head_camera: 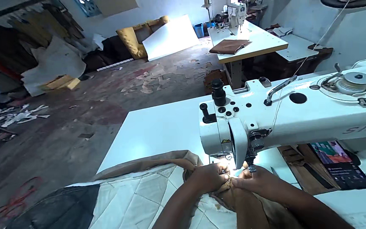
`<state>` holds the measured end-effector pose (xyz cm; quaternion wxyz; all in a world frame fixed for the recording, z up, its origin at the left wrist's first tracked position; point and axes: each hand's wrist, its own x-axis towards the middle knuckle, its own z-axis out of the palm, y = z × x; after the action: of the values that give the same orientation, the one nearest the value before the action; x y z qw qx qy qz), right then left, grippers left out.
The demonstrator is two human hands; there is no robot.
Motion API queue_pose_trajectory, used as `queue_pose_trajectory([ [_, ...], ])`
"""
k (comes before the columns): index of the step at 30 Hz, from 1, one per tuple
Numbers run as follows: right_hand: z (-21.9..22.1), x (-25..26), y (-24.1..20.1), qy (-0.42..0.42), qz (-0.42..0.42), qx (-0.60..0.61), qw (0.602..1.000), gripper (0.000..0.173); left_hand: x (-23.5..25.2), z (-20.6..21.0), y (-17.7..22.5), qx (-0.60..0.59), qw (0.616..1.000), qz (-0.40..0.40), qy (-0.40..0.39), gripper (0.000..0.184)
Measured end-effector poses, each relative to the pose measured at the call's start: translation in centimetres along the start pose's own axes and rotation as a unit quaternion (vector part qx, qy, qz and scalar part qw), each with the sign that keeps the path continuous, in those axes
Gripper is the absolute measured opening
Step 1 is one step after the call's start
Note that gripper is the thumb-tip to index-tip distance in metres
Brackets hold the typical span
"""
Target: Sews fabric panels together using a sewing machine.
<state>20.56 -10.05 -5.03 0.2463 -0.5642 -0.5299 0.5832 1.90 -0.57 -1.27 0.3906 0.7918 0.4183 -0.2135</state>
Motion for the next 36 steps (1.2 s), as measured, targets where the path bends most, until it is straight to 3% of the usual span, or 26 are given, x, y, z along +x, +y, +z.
queue_pose_trajectory([
  [5,0.6,0.2,0.2,0.02,-0.011,0.039,0.999,0.035,0.2,0.1,0.3,0.002,1.0,-0.019,0.002,0.026],
  [10,1.1,0.4,-0.1,0.082,-0.011,-0.054,0.995,0.019,-0.2,0.4,1.4,0.041,0.996,-0.061,0.042,0.031],
  [16,1.7,0.2,-1.4,0.097,0.003,-0.183,0.978,0.029,-0.2,0.4,2.6,0.069,0.987,-0.129,0.059,0.045],
  [21,2.0,0.4,-2.2,0.088,0.01,-0.281,0.955,0.032,-0.2,0.7,3.5,0.15,0.974,-0.155,0.074,0.044],
  [24,2.0,0.6,-2.2,0.082,0.012,-0.288,0.954,0.032,-0.8,0.9,4.2,0.189,0.966,-0.149,0.098,0.039],
  [28,2.1,0.6,-2.2,0.083,0.013,-0.275,0.958,0.032,-1.2,1.3,4.3,0.215,0.968,-0.071,0.106,0.029],
  [33,2.2,0.5,-2.0,0.093,-0.003,-0.268,0.959,0.031,-2.3,-0.4,4.0,0.171,0.985,-0.033,0.002,0.034],
  [36,2.0,0.4,-2.0,0.085,-0.004,-0.265,0.961,0.031,-3.9,-1.8,2.7,0.096,0.992,-0.017,-0.073,0.054],
])
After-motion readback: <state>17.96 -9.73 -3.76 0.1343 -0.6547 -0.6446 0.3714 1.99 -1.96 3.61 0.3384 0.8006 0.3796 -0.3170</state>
